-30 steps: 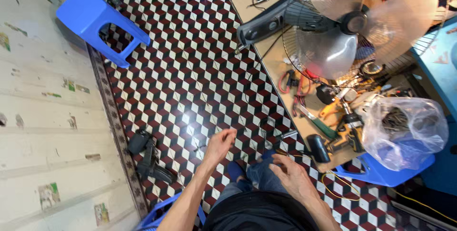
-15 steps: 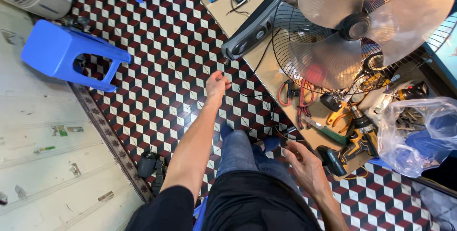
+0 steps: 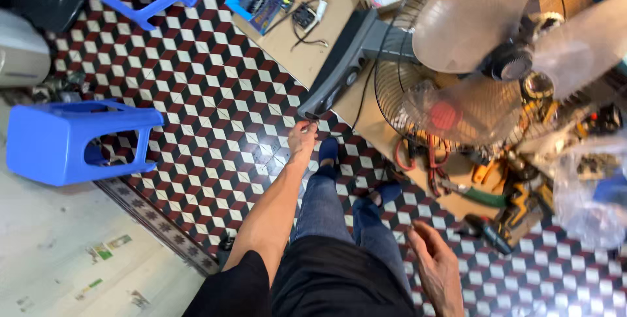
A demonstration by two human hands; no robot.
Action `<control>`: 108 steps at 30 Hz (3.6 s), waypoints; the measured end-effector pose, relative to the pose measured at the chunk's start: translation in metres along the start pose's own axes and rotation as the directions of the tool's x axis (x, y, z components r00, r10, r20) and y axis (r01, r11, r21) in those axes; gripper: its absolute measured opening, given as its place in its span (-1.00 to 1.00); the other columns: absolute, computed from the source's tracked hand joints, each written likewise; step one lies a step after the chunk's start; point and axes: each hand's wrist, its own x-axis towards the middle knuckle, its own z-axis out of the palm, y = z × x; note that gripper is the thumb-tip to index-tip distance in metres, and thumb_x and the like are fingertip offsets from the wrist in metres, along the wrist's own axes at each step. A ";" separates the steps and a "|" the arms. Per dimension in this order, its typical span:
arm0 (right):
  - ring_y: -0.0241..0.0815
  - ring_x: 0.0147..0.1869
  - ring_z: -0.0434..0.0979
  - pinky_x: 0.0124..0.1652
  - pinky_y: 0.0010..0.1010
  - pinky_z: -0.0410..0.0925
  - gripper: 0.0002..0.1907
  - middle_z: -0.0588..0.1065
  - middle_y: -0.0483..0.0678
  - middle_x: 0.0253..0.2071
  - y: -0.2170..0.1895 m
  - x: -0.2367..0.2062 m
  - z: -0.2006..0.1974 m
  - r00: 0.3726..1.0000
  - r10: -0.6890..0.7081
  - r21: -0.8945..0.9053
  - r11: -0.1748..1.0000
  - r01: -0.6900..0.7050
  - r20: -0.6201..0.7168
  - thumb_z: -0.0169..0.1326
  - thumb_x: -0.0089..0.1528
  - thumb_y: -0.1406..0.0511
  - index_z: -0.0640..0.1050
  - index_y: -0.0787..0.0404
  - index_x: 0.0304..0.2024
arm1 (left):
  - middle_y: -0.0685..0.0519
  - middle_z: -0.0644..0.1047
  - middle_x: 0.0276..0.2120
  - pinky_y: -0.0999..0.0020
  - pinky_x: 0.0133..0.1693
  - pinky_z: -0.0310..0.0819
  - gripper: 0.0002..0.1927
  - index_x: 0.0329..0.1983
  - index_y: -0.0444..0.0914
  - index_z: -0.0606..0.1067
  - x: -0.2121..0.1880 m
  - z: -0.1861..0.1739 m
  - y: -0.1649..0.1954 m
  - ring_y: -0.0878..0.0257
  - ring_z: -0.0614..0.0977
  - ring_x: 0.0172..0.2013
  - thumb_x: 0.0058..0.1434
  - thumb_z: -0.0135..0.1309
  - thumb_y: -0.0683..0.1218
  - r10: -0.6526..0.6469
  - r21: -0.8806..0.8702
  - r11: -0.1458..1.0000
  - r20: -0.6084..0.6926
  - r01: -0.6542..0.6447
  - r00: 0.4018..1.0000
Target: The person attaches a fan blade to a pedestal fan and secures it with a nut. They then plug in a power cord and use a clamp multimeter to measure current at a power strip.
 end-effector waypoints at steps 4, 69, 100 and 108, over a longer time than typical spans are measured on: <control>-0.11 -0.03 0.66 -0.04 -0.33 0.48 -0.52 0.62 0.09 0.02 -0.016 -0.008 0.015 0.995 0.079 0.043 0.996 -0.077 -0.053 0.09 0.28 0.18 0.52 0.29 0.20 | 0.01 0.63 -0.26 0.36 -0.48 0.61 -0.67 -0.08 -0.36 0.58 -0.004 -0.001 -0.001 0.26 0.69 -0.42 0.20 0.25 -0.05 0.054 0.053 0.997 0.002 -0.054 0.999; -0.21 -0.08 0.65 -0.07 -0.40 0.45 -0.52 0.66 0.02 -0.15 -0.021 -0.046 -0.025 0.962 -0.041 0.184 0.979 0.093 -0.269 0.10 0.25 0.12 0.54 0.18 0.17 | 0.07 0.63 -0.53 0.46 -0.41 0.48 -0.67 -0.27 -0.32 0.61 -0.253 0.094 0.126 0.41 0.61 -0.49 0.29 0.15 0.06 -0.118 0.292 0.745 0.943 -0.600 0.312; -0.16 -0.01 0.69 -0.02 -0.36 0.51 -0.54 0.65 0.02 -0.06 0.060 -0.096 -0.363 0.827 -0.201 0.195 0.917 0.347 -0.524 0.05 0.29 0.14 0.51 0.26 0.16 | -0.03 0.73 -0.26 0.36 -0.07 0.54 -0.37 -0.11 -0.40 0.67 -0.518 0.330 0.054 0.24 0.70 -0.22 0.39 -0.21 0.20 -0.088 0.237 0.883 0.932 -0.406 0.352; -0.12 -0.03 0.70 -0.03 -0.31 0.50 -0.53 0.65 0.06 -0.07 0.106 -0.057 -0.463 0.898 -0.249 0.123 0.942 0.311 -0.363 0.06 0.27 0.10 0.54 0.25 0.12 | -0.02 0.70 -0.34 0.36 -0.11 0.54 -0.47 -0.12 -0.41 0.67 -0.545 0.379 0.011 0.25 0.67 -0.25 0.35 -0.05 0.15 -0.039 0.262 0.904 0.838 -0.338 0.545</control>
